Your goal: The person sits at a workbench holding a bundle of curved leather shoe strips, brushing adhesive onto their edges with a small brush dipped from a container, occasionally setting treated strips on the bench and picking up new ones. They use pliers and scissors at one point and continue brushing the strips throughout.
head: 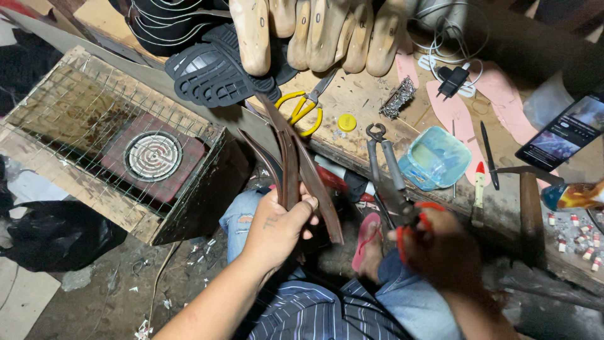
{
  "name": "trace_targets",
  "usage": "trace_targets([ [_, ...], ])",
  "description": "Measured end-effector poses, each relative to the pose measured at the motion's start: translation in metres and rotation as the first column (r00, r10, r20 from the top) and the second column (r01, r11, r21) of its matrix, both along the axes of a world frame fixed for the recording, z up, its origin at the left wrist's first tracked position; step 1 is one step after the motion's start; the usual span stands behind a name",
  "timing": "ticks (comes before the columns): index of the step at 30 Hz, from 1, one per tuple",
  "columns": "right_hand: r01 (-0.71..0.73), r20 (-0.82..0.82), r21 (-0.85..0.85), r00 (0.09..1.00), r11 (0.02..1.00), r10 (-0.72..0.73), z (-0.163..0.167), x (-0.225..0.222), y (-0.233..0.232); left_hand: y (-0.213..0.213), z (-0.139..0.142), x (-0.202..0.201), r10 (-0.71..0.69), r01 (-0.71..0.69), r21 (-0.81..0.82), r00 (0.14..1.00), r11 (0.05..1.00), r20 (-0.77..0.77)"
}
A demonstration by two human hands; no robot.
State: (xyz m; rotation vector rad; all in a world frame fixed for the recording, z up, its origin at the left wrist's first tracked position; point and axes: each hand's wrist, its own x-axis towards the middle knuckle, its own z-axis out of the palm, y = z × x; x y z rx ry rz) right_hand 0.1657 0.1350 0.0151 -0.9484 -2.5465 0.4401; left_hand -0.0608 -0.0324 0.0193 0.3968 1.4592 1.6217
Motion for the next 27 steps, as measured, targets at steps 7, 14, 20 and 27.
trace_targets([
  [7, 0.413, 0.16, 0.14, 0.887, 0.9, -0.432, 0.02, 0.026, 0.128, -0.001, -0.004, -0.003, -0.002, -0.004, 0.043, 0.99, 0.999, 0.139],
  [14, 0.412, 0.337, 0.058, 0.849, 0.909, -0.406, -0.014, -0.023, 0.231, 0.005, -0.001, 0.001, -0.054, 0.049, 0.034, 0.983, 0.998, 0.177],
  [20, 0.337, 0.153, 0.137, 0.922, 0.932, -0.356, -0.016, -0.036, 0.217, 0.004, 0.0, -0.006, -0.039, 0.037, 0.013, 0.985, 0.999, 0.169],
  [27, -0.077, -0.008, -0.598, 0.996, 0.798, 0.09, 0.026, -0.049, 0.071, 0.012, 0.001, -0.002, -0.024, 0.022, 0.022, 0.992, 1.0, 0.124],
])
